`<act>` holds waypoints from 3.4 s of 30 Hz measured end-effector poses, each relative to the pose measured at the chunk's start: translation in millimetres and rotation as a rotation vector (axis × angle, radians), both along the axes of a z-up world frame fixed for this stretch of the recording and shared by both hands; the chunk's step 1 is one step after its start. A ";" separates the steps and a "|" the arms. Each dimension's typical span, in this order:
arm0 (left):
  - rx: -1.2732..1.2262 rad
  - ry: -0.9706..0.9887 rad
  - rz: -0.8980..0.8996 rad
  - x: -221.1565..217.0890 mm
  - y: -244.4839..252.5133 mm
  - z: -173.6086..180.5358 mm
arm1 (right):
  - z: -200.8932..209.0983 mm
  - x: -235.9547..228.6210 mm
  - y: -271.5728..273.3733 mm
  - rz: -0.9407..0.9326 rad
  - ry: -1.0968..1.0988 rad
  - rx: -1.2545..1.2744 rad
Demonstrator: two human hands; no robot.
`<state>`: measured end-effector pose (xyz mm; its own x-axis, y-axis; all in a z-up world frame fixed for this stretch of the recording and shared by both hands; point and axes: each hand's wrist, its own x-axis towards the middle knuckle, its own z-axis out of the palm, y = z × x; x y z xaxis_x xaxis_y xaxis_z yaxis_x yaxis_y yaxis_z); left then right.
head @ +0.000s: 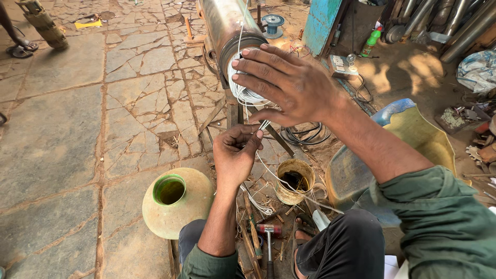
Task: The person winds white wire around a metal cylinder mounted on a stand. They use a hammer to tap the wire into place and then continue winding and adjusting the wire by hand.
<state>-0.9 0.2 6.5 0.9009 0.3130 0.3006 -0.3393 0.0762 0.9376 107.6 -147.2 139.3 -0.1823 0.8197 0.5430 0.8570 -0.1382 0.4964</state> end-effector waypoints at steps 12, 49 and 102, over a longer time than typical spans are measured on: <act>0.529 0.030 0.217 -14.6 25.0 51.0 | -25.6 4.2 12.4 -0.013 0.083 0.141; 1.239 -0.373 0.543 -27.4 45.6 79.9 | -20.7 13.7 2.7 -0.042 -0.064 0.015; 0.409 -0.623 0.667 17.3 19.2 47.8 | -31.8 1.1 29.1 0.047 0.130 0.155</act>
<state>16.5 19.3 54.3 0.2243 0.4643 0.8568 -0.6350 -0.5973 0.4899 108.7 -118.1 107.5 -0.1383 0.7167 0.6835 0.9197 -0.1632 0.3572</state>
